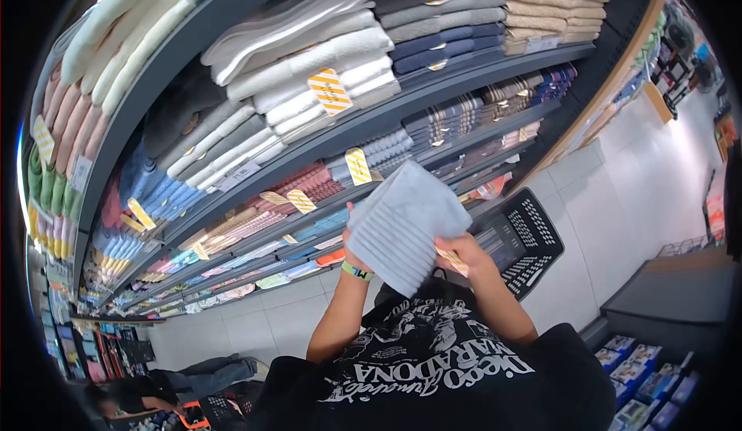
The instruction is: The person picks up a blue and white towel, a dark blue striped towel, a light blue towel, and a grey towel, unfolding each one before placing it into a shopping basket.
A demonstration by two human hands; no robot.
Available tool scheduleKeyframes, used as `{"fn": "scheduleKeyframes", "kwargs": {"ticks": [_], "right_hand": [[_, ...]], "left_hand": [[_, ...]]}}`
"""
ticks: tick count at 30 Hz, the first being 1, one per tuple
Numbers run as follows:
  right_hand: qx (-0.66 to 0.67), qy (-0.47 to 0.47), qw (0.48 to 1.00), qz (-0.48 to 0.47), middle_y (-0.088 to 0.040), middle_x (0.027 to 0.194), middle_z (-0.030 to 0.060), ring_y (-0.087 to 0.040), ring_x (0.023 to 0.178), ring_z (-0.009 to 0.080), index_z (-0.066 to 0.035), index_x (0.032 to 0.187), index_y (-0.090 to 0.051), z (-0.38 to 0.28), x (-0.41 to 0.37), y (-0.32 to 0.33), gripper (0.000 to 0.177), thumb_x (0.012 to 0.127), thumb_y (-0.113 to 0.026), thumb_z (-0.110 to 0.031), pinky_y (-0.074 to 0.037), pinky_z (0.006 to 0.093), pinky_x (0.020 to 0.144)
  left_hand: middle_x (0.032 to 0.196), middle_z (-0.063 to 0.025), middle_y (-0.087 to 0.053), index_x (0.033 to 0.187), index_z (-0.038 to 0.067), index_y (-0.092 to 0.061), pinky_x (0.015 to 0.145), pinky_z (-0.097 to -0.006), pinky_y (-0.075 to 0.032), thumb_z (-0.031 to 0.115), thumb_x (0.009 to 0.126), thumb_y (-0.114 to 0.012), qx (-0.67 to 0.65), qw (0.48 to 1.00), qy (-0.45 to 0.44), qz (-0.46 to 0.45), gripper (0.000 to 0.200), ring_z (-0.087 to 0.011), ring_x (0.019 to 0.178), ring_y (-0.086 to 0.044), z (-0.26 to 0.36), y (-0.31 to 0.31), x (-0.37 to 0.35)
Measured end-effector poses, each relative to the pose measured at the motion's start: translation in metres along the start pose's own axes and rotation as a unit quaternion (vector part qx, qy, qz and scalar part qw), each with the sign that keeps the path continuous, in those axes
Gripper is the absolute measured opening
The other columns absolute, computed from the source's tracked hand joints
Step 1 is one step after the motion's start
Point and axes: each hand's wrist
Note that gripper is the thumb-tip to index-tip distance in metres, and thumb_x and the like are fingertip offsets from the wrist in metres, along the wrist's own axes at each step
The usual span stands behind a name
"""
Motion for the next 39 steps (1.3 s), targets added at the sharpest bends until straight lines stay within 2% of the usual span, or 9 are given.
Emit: {"fn": "scheduleKeyframes", "kwargs": {"ticks": [3, 7, 12, 16, 22, 24, 25, 32, 39], "right_hand": [[-0.013, -0.017, 0.999, 0.024, -0.057, 0.068, 0.0095, -0.054, 0.046, 0.021, 0.001, 0.101, -0.057, -0.006, -0.038, 0.007, 0.027, 0.082, -0.073, -0.01, -0.042, 0.0322, 0.04], [-0.082, -0.056, 0.995, -0.017, -0.061, 0.079, 0.0111, -0.057, 0.05, 0.0213, 0.003, 0.112, -0.057, -0.016, -0.069, 0.021, 0.036, 0.081, -0.073, -0.007, -0.047, 0.0323, 0.042], [-0.159, -0.046, 0.986, -0.025, -0.062, 0.086, 0.0098, -0.063, 0.064, 0.0197, 0.003, 0.121, -0.055, -0.035, -0.081, 0.012, 0.044, 0.081, -0.072, -0.005, -0.053, 0.0298, 0.05], [-0.11, 0.065, 0.991, -0.04, -0.064, 0.093, 0.0079, -0.064, 0.07, 0.0176, 0.001, 0.123, -0.055, -0.036, -0.063, 0.034, 0.039, 0.087, -0.066, -0.009, -0.054, 0.0307, 0.054], [-0.2, 0.094, 0.972, 0.084, -0.065, 0.115, 0.0093, -0.063, 0.096, 0.0153, -0.002, 0.121, -0.057, -0.058, -0.042, 0.012, 0.028, 0.094, -0.057, -0.011, -0.047, 0.024, 0.085], [-0.438, 0.188, 0.865, 0.159, -0.065, 0.115, 0.0101, -0.065, 0.098, 0.0185, -0.002, 0.118, -0.057, -0.051, -0.033, -0.004, 0.029, 0.092, -0.061, -0.013, -0.051, 0.0288, 0.083], [-0.613, 0.284, 0.697, 0.239, -0.063, 0.117, 0.0124, -0.063, 0.101, 0.0239, -0.002, 0.117, -0.058, -0.045, -0.029, -0.019, 0.031, 0.089, -0.063, -0.011, -0.05, 0.0321, 0.085], [-0.479, 0.35, 0.8, 0.095, -0.057, 0.123, 0.018, -0.057, 0.113, 0.0277, 0.002, 0.132, -0.047, -0.023, -0.027, -0.139, 0.051, 0.088, -0.066, -0.017, -0.049, 0.0367, 0.092], [-0.363, 0.329, 0.863, 0.118, -0.054, 0.129, 0.0192, -0.056, 0.116, 0.0244, 0.002, 0.131, -0.046, -0.013, -0.004, -0.152, 0.047, 0.09, -0.063, -0.015, -0.048, 0.0355, 0.094]], "left_hand": [[0.145, -0.0194, -0.043, 0.147, -0.004, -0.027, 0.107, -0.0438, -0.038, 0.075, 0.088, -0.034, 0.217, 0.965, 0.055, 0.139, 0.099, -0.0318, 0.13, -0.047, -0.013, -0.022, -0.007], [0.144, -0.0173, -0.044, 0.146, -0.005, -0.03, 0.108, -0.0404, -0.036, 0.072, 0.088, -0.041, 0.309, 0.934, 0.177, 0.027, 0.097, -0.027, 0.131, -0.045, -0.023, -0.015, -0.012], [0.137, -0.014, -0.051, 0.142, -0.005, -0.036, 0.108, -0.0359, -0.034, 0.015, 0.082, -0.072, 0.49, 0.84, 0.233, 0.02, 0.073, -0.0232, 0.127, -0.048, -0.048, -0.061, 0.003], [0.129, -0.0114, -0.057, 0.138, -0.003, -0.042, 0.102, -0.033, -0.04, 0.008, 0.083, -0.071, 0.522, 0.835, 0.163, 0.056, 0.063, -0.0194, 0.119, -0.053, -0.053, -0.084, 0.005], [0.127, -0.0095, -0.057, 0.136, -0.002, -0.044, 0.098, -0.0302, -0.043, 0.004, 0.084, -0.07, 0.597, 0.795, -0.023, 0.104, 0.059, -0.0152, 0.114, -0.055, -0.059, -0.112, -0.005], [0.127, -0.0092, -0.057, 0.136, -0.002, -0.043, 0.098, -0.0297, -0.042, 0.003, 0.085, -0.069, 0.632, 0.765, -0.07, 0.102, 0.058, -0.0144, 0.113, -0.055, -0.059, -0.113, -0.01], [0.127, -0.0094, -0.057, 0.137, -0.003, -0.042, 0.098, -0.0298, -0.042, 0.004, 0.086, -0.068, 0.651, 0.746, -0.099, 0.104, 0.057, -0.0149, 0.113, -0.055, -0.057, -0.113, -0.012], [0.132, -0.024, -0.054, 0.141, -0.001, -0.038, 0.102, -0.0363, -0.04, 0.004, 0.091, -0.059, 0.793, 0.588, -0.128, 0.096, 0.055, -0.034, 0.125, -0.052, -0.036, -0.109, -0.027], [0.137, -0.0247, -0.047, 0.147, -0.002, -0.025, 0.104, -0.038, -0.039, 0.004, 0.089, -0.061, 0.769, 0.629, -0.114, 0.016, 0.068, -0.0326, 0.127, -0.05, -0.025, -0.105, -0.024]]}}
Point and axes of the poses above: each hand's wrist, its own x-axis towards the middle knuckle, its own y-axis out of the back of the hand, z = x × y
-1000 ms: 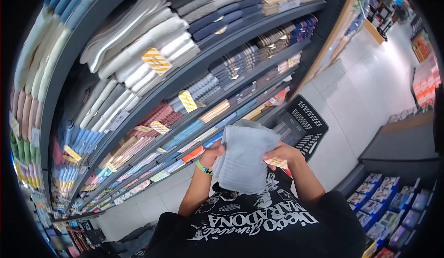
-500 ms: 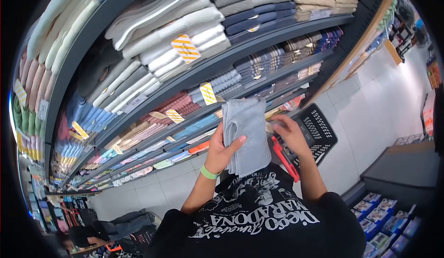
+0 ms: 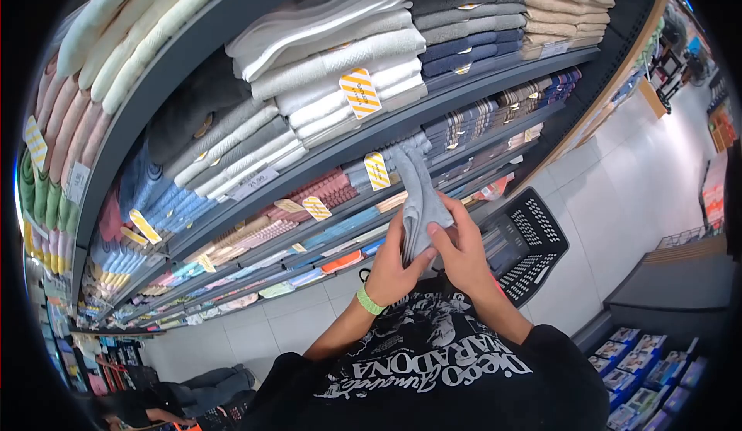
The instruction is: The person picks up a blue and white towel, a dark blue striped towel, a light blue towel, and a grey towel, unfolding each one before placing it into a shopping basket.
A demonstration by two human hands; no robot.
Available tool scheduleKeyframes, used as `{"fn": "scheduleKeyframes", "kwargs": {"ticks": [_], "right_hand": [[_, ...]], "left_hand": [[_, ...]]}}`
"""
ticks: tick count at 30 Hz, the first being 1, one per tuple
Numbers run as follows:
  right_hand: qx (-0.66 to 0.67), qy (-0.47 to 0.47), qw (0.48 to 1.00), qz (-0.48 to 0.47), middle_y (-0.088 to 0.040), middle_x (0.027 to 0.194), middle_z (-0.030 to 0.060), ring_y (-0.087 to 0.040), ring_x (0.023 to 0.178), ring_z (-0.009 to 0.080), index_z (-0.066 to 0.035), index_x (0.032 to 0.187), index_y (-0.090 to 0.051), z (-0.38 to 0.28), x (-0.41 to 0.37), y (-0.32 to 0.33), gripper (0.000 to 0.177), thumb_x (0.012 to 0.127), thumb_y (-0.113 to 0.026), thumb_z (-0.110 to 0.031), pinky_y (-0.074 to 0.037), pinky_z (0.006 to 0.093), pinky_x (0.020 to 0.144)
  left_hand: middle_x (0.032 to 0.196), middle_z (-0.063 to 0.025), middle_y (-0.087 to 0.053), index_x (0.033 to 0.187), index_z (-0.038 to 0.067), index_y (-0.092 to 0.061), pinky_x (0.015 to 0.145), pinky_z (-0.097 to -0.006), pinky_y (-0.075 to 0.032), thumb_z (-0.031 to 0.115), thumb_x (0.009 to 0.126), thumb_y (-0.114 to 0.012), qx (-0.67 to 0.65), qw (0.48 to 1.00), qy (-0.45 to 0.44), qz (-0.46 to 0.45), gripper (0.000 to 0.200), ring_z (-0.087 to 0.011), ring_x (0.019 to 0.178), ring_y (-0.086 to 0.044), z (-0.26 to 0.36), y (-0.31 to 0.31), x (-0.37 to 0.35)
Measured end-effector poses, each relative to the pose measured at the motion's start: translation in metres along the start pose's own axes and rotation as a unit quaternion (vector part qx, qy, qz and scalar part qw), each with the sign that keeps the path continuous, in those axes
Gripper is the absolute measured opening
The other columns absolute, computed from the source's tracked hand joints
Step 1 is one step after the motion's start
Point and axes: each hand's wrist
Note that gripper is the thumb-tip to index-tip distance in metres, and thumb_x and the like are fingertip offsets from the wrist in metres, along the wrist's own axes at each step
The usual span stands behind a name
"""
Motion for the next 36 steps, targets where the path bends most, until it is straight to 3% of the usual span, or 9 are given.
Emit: {"fn": "scheduleKeyframes", "kwargs": {"ticks": [6, 9, 15, 19, 21, 24, 28, 30, 36], "right_hand": [[-0.04, 0.063, 0.997, 0.025, -0.061, 0.116, 0.014, -0.06, 0.104, 0.019, 0.003, 0.117, -0.051, 0.014, 0.009, -0.003, 0.027, 0.094, -0.056, -0.011, -0.047, 0.0303, 0.089], [-0.029, -0.012, 0.999, 0.039, -0.064, 0.103, 0.0077, -0.06, 0.093, 0.0133, 0.001, 0.114, -0.052, 0.004, 0.015, 0.017, 0.021, 0.095, -0.054, -0.009, -0.047, 0.0258, 0.082], [0.132, -0.009, 0.99, 0.044, -0.066, 0.094, 0.0058, -0.061, 0.083, 0.008, -0.001, 0.111, -0.052, -0.02, 0.035, 0.062, 0.018, 0.097, -0.055, -0.01, -0.048, 0.0218, 0.075], [0.197, -0.02, 0.98, 0.033, -0.069, 0.09, 0.0084, -0.065, 0.075, 0.0099, -0.002, 0.11, -0.053, -0.035, 0.035, 0.051, 0.017, 0.096, -0.057, -0.01, -0.05, 0.0218, 0.069], [0.233, -0.046, 0.969, 0.06, -0.069, 0.09, 0.0086, -0.065, 0.076, 0.0094, -0.003, 0.109, -0.053, -0.036, 0.033, 0.037, 0.017, 0.095, -0.058, -0.011, -0.05, 0.0216, 0.067], [0.313, -0.099, 0.942, 0.063, -0.068, 0.101, 0.0112, -0.066, 0.082, 0.0137, -0.005, 0.109, -0.054, -0.023, 0.03, 0.016, 0.016, 0.097, -0.056, -0.015, -0.053, 0.026, 0.074], [0.411, -0.09, 0.907, 0.014, -0.059, 0.125, 0.0191, -0.063, 0.108, 0.0249, -0.006, 0.11, -0.054, -0.031, 0.027, 0.003, 0.015, 0.099, -0.052, -0.016, -0.053, 0.0346, 0.087], [0.376, -0.066, 0.924, -0.02, -0.055, 0.131, 0.0201, -0.059, 0.115, 0.0266, -0.005, 0.11, -0.053, -0.026, 0.028, 0.009, 0.015, 0.099, -0.052, -0.015, -0.052, 0.036, 0.09], [0.138, 0.059, 0.985, -0.084, -0.054, 0.133, 0.0165, -0.057, 0.116, 0.0236, -0.001, 0.112, -0.059, -0.023, 0.018, 0.022, 0.027, 0.087, -0.055, 0.008, -0.049, 0.0322, 0.091]], "left_hand": [[0.13, -0.0158, -0.053, 0.141, -0.003, -0.035, 0.098, -0.0337, -0.043, 0.008, 0.091, -0.062, -0.118, 0.989, 0.021, 0.083, 0.057, -0.0216, 0.118, -0.054, -0.001, 0.002, 0.006], [0.12, -0.0141, -0.06, 0.133, -0.005, -0.045, 0.094, -0.0301, -0.044, 0.01, 0.094, -0.061, -0.051, 0.983, 0.064, 0.167, 0.045, -0.0175, 0.11, -0.057, -0.019, 0.021, 0.007], [0.117, -0.0135, -0.061, 0.131, -0.005, -0.045, 0.095, -0.0305, -0.043, 0.007, 0.093, -0.061, -0.036, 0.968, 0.057, 0.242, 0.043, -0.0182, 0.108, -0.058, -0.058, 0.058, 0.003], [0.148, -0.022, -0.035, 0.148, -0.002, -0.02, 0.107, -0.0379, -0.037, 0.007, 0.084, -0.072, 0.166, 0.969, 0.101, 0.149, 0.083, -0.0267, 0.135, -0.039, -0.026, 0.054, -0.006], [0.154, -0.0206, -0.025, 0.152, 0.001, -0.013, 0.112, -0.0429, -0.03, 0.015, 0.075, -0.083, 0.115, 0.986, 0.079, -0.087, 0.105, -0.0279, 0.143, -0.025, 0.006, 0.043, -0.011], [0.152, -0.0236, -0.029, 0.151, -0.002, -0.012, 0.116, -0.0395, -0.022, 0.029, 0.07, -0.087, -0.048, 0.987, -0.006, -0.15, 0.114, -0.0319, 0.146, -0.018, 0.023, 0.0, -0.011], [0.142, -0.022, -0.042, 0.14, -0.006, -0.036, 0.11, -0.0401, -0.031, 0.03, 0.081, -0.078, 0.22, 0.944, -0.185, -0.164, 0.081, -0.0322, 0.136, -0.036, 0.013, -0.013, -0.009], [0.133, -0.0189, -0.051, 0.133, -0.006, -0.046, 0.105, -0.0379, -0.036, 0.022, 0.09, -0.068, -0.025, 0.998, -0.001, -0.053, 0.055, -0.0282, 0.125, -0.047, 0.016, -0.014, -0.012], [0.129, -0.0136, -0.055, 0.131, -0.003, -0.05, 0.101, -0.0339, -0.039, 0.014, 0.097, -0.057, -0.082, 0.995, 0.053, 0.023, 0.038, -0.0244, 0.118, -0.053, 0.008, -0.014, 0.005]]}}
Point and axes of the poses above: each hand's wrist, its own x-axis towards the middle knuckle, its own y-axis out of the back of the hand, z = x × y
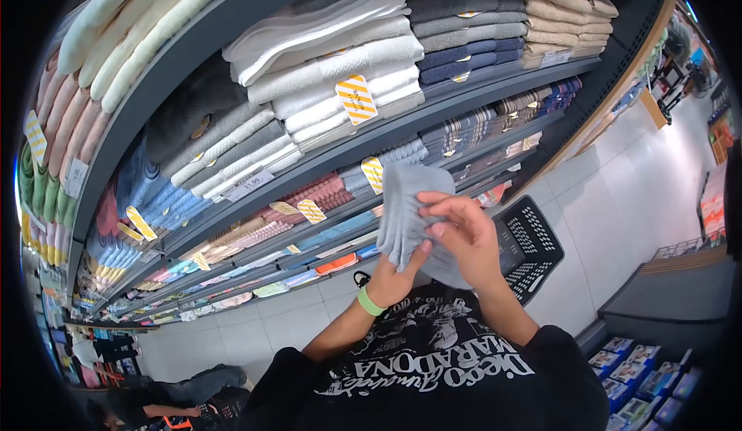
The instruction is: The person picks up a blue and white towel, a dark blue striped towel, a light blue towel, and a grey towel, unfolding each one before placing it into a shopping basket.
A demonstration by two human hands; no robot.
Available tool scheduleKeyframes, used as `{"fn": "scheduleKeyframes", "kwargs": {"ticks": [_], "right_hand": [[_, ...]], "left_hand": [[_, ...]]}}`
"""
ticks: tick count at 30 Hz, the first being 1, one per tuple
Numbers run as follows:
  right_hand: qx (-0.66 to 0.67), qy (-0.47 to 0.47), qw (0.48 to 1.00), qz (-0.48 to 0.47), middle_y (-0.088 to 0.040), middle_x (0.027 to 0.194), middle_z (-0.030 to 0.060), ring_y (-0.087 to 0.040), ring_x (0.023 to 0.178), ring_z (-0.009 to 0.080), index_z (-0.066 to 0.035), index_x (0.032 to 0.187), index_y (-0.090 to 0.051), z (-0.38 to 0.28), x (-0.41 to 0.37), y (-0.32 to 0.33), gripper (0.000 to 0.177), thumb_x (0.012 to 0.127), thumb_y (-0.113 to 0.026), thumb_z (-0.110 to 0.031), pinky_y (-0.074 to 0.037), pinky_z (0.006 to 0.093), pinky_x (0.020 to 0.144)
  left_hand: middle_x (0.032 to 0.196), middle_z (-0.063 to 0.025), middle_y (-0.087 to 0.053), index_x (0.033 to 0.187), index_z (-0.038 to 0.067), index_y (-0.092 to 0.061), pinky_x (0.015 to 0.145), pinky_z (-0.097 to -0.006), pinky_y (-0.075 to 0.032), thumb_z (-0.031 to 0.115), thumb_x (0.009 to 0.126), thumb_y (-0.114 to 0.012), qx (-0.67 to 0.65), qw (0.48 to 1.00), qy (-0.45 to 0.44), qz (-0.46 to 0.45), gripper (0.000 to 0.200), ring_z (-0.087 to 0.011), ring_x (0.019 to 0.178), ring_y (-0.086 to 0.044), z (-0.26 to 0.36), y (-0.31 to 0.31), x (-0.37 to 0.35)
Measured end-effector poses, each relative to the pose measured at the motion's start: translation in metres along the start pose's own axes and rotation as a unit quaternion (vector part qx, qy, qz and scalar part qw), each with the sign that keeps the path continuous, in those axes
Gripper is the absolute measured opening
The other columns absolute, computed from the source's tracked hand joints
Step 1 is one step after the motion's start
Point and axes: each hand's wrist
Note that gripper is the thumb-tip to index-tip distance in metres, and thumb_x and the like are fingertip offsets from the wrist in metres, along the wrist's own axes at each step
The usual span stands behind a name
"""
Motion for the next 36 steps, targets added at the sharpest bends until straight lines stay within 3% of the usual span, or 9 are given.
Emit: {"fn": "scheduleKeyframes", "kwargs": {"ticks": [2, 4, 6, 8, 13, 18, 24, 33, 36], "right_hand": [[-0.1, 0.031, 0.994, -0.032, -0.056, 0.131, 0.0148, -0.058, 0.114, 0.0223, -0.001, 0.113, -0.06, -0.015, -0.001, 0.002, 0.031, 0.084, -0.057, 0.009, -0.05, 0.0313, 0.088], [-0.26, 0.073, 0.961, -0.066, -0.061, 0.123, 0.0094, -0.062, 0.103, 0.0206, -0.005, 0.111, -0.066, -0.029, 0.001, 0.002, 0.037, 0.077, -0.065, 0.008, -0.052, 0.0292, 0.078], [-0.3, 0.072, 0.947, -0.091, -0.062, 0.121, 0.0102, -0.063, 0.1, 0.0208, -0.004, 0.107, -0.068, -0.034, 0.0, 0.008, 0.034, 0.074, -0.068, 0.008, -0.052, 0.0287, 0.078], [-0.351, 0.082, 0.926, -0.11, -0.063, 0.116, 0.0104, -0.064, 0.093, 0.0205, -0.004, 0.095, -0.071, -0.036, -0.001, 0.011, 0.027, 0.069, -0.074, 0.004, -0.051, 0.0283, 0.074], [-0.319, 0.079, 0.94, -0.087, -0.063, 0.114, 0.0105, -0.063, 0.088, 0.0188, -0.003, 0.087, -0.067, -0.028, -0.002, 0.011, 0.02, 0.069, -0.076, 0.002, -0.049, 0.0274, 0.072], [-0.323, 0.071, 0.942, -0.063, -0.064, 0.11, 0.0108, -0.062, 0.084, 0.0187, -0.002, 0.082, -0.062, -0.02, 0.001, 0.008, 0.017, 0.071, -0.076, 0.0, -0.049, 0.0272, 0.072], [-0.317, 0.094, 0.941, -0.078, -0.064, 0.107, 0.0101, -0.062, 0.082, 0.0169, -0.002, 0.084, -0.062, -0.014, 0.003, 0.006, 0.015, 0.075, -0.074, -0.002, -0.049, 0.0264, 0.07], [-0.31, 0.024, 0.948, -0.061, -0.06, 0.108, 0.0071, -0.06, 0.084, 0.0169, -0.004, 0.09, -0.065, -0.017, -0.001, -0.007, 0.017, 0.076, -0.071, 0.002, -0.048, 0.0257, 0.068], [-0.337, 0.046, 0.933, -0.115, -0.057, 0.109, 0.0059, -0.059, 0.088, 0.0172, -0.005, 0.092, -0.065, -0.016, -0.005, -0.004, 0.022, 0.074, -0.068, 0.007, -0.047, 0.0262, 0.07]], "left_hand": [[0.128, -0.014, -0.055, 0.128, -0.002, -0.052, 0.1, -0.0352, -0.04, 0.012, 0.097, -0.056, 0.066, 0.994, -0.07, -0.055, 0.034, -0.0259, 0.116, -0.055, 0.005, 0.008, 0.01], [0.126, -0.0113, -0.057, 0.129, -0.002, -0.052, 0.1, -0.0336, -0.04, 0.009, 0.097, -0.056, 0.055, 0.992, -0.043, -0.109, 0.034, -0.0222, 0.116, -0.054, 0.004, 0.019, 0.012], [0.123, -0.0085, -0.058, 0.129, 0.0, -0.051, 0.101, -0.0325, -0.04, 0.005, 0.096, -0.055, 0.066, 0.98, -0.049, -0.183, 0.034, -0.0187, 0.116, -0.054, 0.01, 0.024, 0.015], [0.121, -0.0108, -0.06, 0.127, -0.001, -0.053, 0.099, -0.0337, -0.041, 0.006, 0.095, -0.056, 0.071, 0.98, -0.036, -0.181, 0.033, -0.0212, 0.114, -0.055, 0.006, 0.022, 0.014], [0.119, -0.0107, -0.06, 0.126, -0.001, -0.054, 0.097, -0.0341, -0.043, 0.009, 0.094, -0.057, -0.004, 0.987, 0.009, -0.16, 0.033, -0.0205, 0.109, -0.057, 0.007, 0.018, 0.012], [0.132, -0.01, -0.05, 0.14, -0.004, -0.038, 0.102, -0.0333, -0.038, 0.019, 0.099, -0.054, -0.05, 0.961, 0.091, -0.256, 0.05, -0.0193, 0.119, -0.048, 0.018, 0.034, 0.009], [0.139, -0.0123, -0.042, 0.142, -0.005, -0.034, 0.111, -0.0338, -0.027, 0.031, 0.104, -0.043, -0.076, 0.967, 0.095, -0.225, 0.054, -0.0194, 0.13, -0.037, 0.017, 0.033, 0.005], [0.136, -0.0122, -0.046, 0.139, -0.006, -0.037, 0.11, -0.0337, -0.028, 0.032, 0.105, -0.04, -0.09, 0.968, 0.087, -0.216, 0.052, -0.0201, 0.129, -0.04, 0.013, 0.03, 0.001], [0.135, -0.0118, -0.046, 0.139, -0.006, -0.037, 0.11, -0.0341, -0.029, 0.034, 0.105, -0.04, -0.058, 0.972, 0.078, -0.214, 0.053, -0.0205, 0.128, -0.041, 0.01, 0.031, -0.002]]}}
Point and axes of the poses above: each hand's wrist, its own x-axis towards the middle knuckle, its own y-axis out of the back of the hand, z = x × y
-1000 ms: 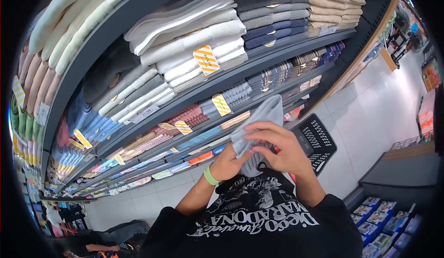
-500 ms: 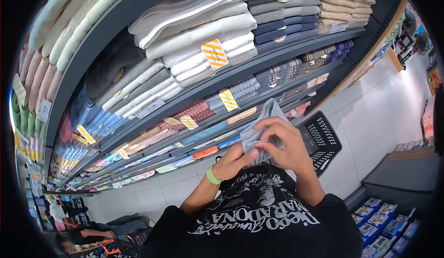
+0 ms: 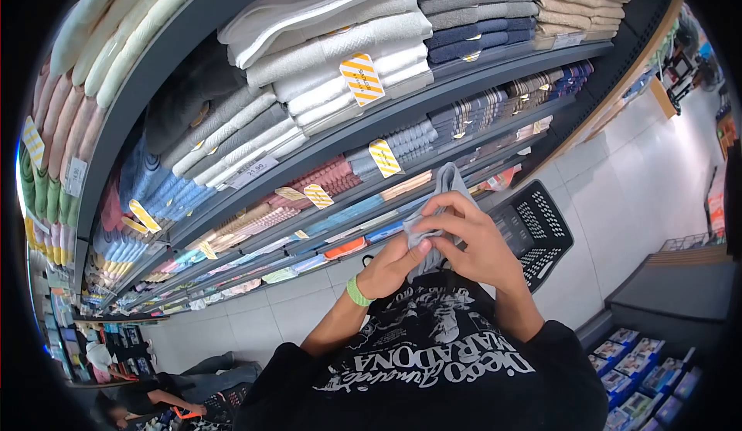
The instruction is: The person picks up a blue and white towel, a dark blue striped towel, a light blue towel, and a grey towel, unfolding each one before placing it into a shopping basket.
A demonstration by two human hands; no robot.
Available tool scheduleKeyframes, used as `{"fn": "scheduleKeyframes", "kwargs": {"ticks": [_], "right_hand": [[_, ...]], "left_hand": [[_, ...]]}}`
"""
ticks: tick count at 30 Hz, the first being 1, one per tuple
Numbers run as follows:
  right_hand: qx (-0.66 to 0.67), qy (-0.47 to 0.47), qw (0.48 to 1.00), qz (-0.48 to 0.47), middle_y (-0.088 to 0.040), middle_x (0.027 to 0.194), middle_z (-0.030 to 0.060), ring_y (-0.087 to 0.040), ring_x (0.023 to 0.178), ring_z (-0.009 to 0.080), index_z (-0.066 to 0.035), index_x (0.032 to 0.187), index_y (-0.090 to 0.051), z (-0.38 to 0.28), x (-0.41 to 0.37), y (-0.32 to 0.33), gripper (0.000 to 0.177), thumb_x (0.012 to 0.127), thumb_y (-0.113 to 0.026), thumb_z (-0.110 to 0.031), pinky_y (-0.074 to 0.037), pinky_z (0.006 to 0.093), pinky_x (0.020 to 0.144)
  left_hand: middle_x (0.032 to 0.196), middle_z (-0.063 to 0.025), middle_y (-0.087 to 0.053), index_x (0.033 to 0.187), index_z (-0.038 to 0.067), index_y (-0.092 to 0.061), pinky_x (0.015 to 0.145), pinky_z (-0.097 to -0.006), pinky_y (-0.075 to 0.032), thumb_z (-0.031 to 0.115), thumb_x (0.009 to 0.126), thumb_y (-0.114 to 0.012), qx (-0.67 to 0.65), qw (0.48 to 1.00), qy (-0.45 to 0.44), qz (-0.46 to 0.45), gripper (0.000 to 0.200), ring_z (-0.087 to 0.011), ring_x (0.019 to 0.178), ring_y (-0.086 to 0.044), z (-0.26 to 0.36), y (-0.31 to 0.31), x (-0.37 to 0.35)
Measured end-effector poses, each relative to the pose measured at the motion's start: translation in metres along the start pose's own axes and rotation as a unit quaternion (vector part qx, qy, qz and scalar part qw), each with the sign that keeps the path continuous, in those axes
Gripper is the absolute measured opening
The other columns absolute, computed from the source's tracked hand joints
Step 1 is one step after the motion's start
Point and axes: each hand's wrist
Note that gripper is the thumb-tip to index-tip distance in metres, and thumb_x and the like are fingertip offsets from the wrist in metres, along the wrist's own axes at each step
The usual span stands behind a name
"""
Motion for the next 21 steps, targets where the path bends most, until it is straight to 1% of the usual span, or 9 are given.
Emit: {"fn": "scheduleKeyframes", "kwargs": {"ticks": [4, 6, 7, 9, 10, 12, 15, 16, 21], "right_hand": [[0.03, -0.038, 0.999, 0.019, -0.056, 0.108, 0.0057, -0.059, 0.09, 0.0182, -0.004, 0.087, -0.064, -0.001, -0.004, 0.0, 0.022, 0.071, -0.065, 0.01, -0.047, 0.0272, 0.074], [0.039, -0.044, 0.998, 0.028, -0.056, 0.107, 0.0059, -0.059, 0.091, 0.0187, -0.004, 0.086, -0.063, -0.001, -0.007, 0.0, 0.021, 0.07, -0.065, 0.01, -0.047, 0.0275, 0.075], [0.032, -0.028, 0.998, 0.035, -0.057, 0.107, 0.0062, -0.059, 0.09, 0.0192, -0.005, 0.085, -0.063, -0.001, -0.008, -0.001, 0.021, 0.07, -0.065, 0.009, -0.047, 0.0278, 0.075], [0.026, -0.013, 0.999, 0.041, -0.057, 0.107, 0.0064, -0.06, 0.09, 0.0196, -0.005, 0.084, -0.062, 0.0, -0.01, -0.002, 0.02, 0.069, -0.065, 0.009, -0.047, 0.0281, 0.076], [0.029, -0.008, 0.999, 0.045, -0.059, 0.106, 0.0068, -0.06, 0.091, 0.0197, -0.004, 0.084, -0.062, 0.0, -0.012, -0.002, 0.02, 0.069, -0.066, 0.008, -0.047, 0.0287, 0.076], [0.031, -0.002, 0.998, 0.049, -0.06, 0.105, 0.0072, -0.06, 0.091, 0.0198, -0.004, 0.084, -0.062, 0.003, -0.014, -0.003, 0.02, 0.069, -0.066, 0.007, -0.048, 0.0292, 0.077], [0.084, -0.016, 0.996, 0.031, -0.064, 0.096, 0.0084, -0.061, 0.091, 0.0207, -0.003, 0.083, -0.061, 0.006, -0.02, -0.003, 0.019, 0.068, -0.067, 0.008, -0.048, 0.0304, 0.078], [0.073, -0.022, 0.996, 0.036, -0.064, 0.091, 0.0071, -0.061, 0.091, 0.0217, -0.003, 0.084, -0.062, 0.005, -0.022, 0.0, 0.019, 0.069, -0.071, 0.005, -0.048, 0.0312, 0.077], [-0.063, 0.01, 0.996, 0.063, -0.066, 0.082, 0.0093, -0.063, 0.088, 0.0236, -0.003, 0.077, -0.063, -0.002, -0.028, 0.025, 0.018, 0.065, -0.076, 0.002, -0.048, 0.0337, 0.083]], "left_hand": [[0.135, -0.0113, -0.046, 0.138, -0.005, -0.039, 0.11, -0.0336, -0.028, 0.035, 0.104, -0.04, 0.033, 0.999, 0.019, 0.003, 0.053, -0.021, 0.129, -0.04, -0.004, -0.002, -0.01], [0.125, -0.0075, -0.053, 0.137, -0.004, -0.042, 0.101, -0.0307, -0.038, 0.034, 0.103, -0.044, -0.114, 0.992, -0.04, 0.033, 0.051, -0.0167, 0.115, -0.049, -0.023, 0.001, -0.012], [0.125, -0.0075, -0.053, 0.137, -0.004, -0.042, 0.101, -0.0307, -0.038, 0.034, 0.103, -0.044, -0.114, 0.992, -0.04, 0.033, 0.051, -0.0167, 0.115, -0.049, -0.028, 0.002, -0.013], [0.111, -0.0035, -0.06, 0.131, -0.004, -0.05, 0.086, -0.0269, -0.044, 0.033, 0.103, -0.047, -0.159, 0.981, 0.056, 0.092, 0.047, -0.0109, 0.096, -0.052, -0.027, 0.002, -0.013], [0.111, -0.0035, -0.06, 0.131, -0.004, -0.05, 0.086, -0.0269, -0.044, 0.033, 0.103, -0.047, -0.16, 0.981, 0.055, 0.092, 0.047, -0.0109, 0.096, -0.052, -0.022, 0.0, -0.013], [0.097, -0.0006, -0.064, 0.121, -0.005, -0.058, 0.074, -0.024, -0.044, 0.03, 0.102, -0.049, -0.024, 0.99, 0.044, 0.128, 0.04, -0.006, 0.084, -0.05, -0.007, -0.006, -0.01], [0.092, -0.0013, -0.064, 0.115, -0.004, -0.062, 0.075, -0.0225, -0.043, 0.026, 0.102, -0.051, 0.098, 0.978, 0.042, 0.18, 0.035, -0.0051, 0.085, -0.049, -0.007, -0.004, -0.011], [0.08, 0.0004, -0.062, 0.114, -0.003, -0.063, 0.067, -0.0217, -0.041, 0.023, 0.1, -0.055, 0.089, 0.971, -0.009, 0.221, 0.031, -0.0038, 0.074, -0.046, -0.014, -0.005, -0.009], [0.061, 0.0029, -0.051, 0.112, -0.001, -0.065, 0.049, -0.0232, -0.03, 0.023, 0.095, -0.063, 0.131, 0.935, -0.099, 0.313, 0.03, -0.0035, 0.055, -0.032, -0.026, 0.011, -0.009]]}}
Point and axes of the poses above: each hand's wrist, its own x-axis towards the middle knuckle, its own y-axis out of the back of the hand, z = x × y
